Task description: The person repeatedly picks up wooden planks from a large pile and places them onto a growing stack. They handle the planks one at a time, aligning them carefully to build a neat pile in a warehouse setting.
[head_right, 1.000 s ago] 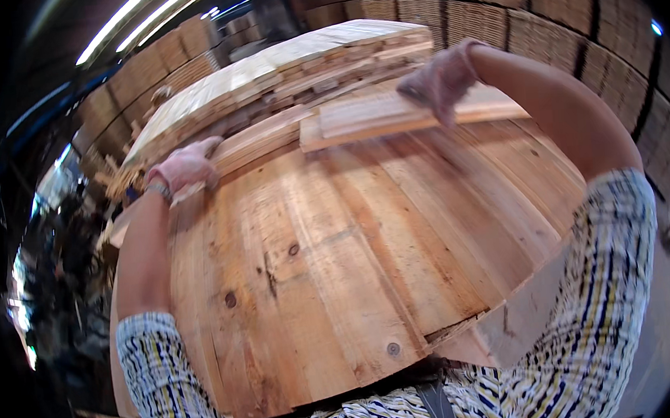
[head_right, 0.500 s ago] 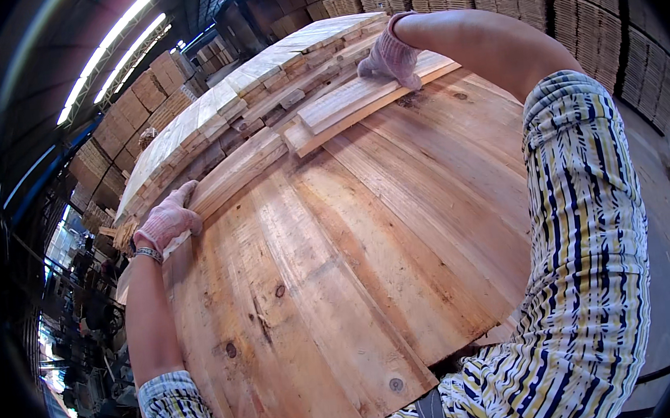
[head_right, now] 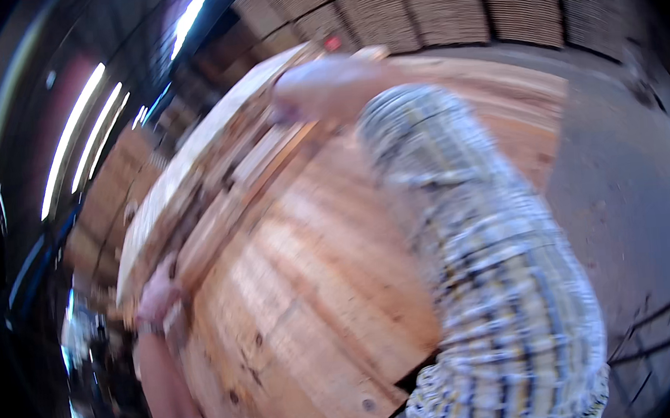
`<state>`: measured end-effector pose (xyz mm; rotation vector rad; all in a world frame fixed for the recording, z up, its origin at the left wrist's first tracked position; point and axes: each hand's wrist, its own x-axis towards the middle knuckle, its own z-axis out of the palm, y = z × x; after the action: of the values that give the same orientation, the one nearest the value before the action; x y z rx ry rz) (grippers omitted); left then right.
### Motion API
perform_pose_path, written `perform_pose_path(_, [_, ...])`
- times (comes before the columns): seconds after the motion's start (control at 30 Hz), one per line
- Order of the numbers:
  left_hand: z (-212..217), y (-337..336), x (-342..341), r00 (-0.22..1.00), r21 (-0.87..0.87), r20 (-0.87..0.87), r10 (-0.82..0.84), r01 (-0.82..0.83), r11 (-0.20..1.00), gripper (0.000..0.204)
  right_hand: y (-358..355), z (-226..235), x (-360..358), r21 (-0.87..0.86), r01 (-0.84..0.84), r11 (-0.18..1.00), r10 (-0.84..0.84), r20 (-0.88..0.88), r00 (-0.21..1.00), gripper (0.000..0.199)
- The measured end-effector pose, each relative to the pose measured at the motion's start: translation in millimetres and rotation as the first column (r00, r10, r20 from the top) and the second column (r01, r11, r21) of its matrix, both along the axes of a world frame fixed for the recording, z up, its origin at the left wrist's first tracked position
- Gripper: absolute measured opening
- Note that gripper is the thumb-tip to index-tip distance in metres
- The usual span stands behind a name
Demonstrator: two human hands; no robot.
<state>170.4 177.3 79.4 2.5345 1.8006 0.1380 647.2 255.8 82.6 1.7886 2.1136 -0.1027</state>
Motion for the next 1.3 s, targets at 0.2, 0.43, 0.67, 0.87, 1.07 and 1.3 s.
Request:
perform_pose_path(0.2, [-1.4, -18.4, 8.7, 0.99, -0.044, 0.127, 0.056, -0.05, 0.998, 0.094, -149.3, 58.1, 12.8, 0.254, -0.265, 0.93, 0.217, 0.201, 0.955, 0.075])
perform_pose_path(0.43, [-2.8, -18.4, -6.3, 0.988, -0.045, 0.144, 0.055, -0.049, 0.998, 0.094, -268.2, 88.4, 34.0, 0.127, -0.14, 0.982, 0.11, 0.22, 0.969, 0.08])
perform_pose_path(0.67, [-4.5, -18.9, 8.9, 0.988, -0.005, 0.155, 0.01, -0.009, 1.0, 0.09, -328.5, -13.3, 80.3, 0.049, 0.061, 0.997, -0.031, -0.472, 0.881, 0.099])
perform_pose_path(0.87, [8.6, -62.3, 1.3, 0.999, 0.195, -0.004, -0.045, 0.045, 0.98, 0.081, -364.4, 2.0, 74.9, 0.29, 0.101, 0.952, 0.076, -0.538, 0.839, 0.084])
perform_pose_path(1.07, [44.1, -130.5, 19.8, 0.956, -0.144, 0.268, -0.116, 0.159, 0.977, 0.072, -441.8, 27.2, 152.8, 0.417, 0.794, 0.442, -0.136, -0.844, 0.519, 0.078])
perform_pose_path(1.3, [-4.1, -211.7, 50.7, 0.964, -0.056, 0.147, -0.223, 0.233, 0.971, 0.067, -504.9, -68.5, 138.3, -0.235, 0.97, 0.064, 0.441, -0.865, -0.238, 0.074])
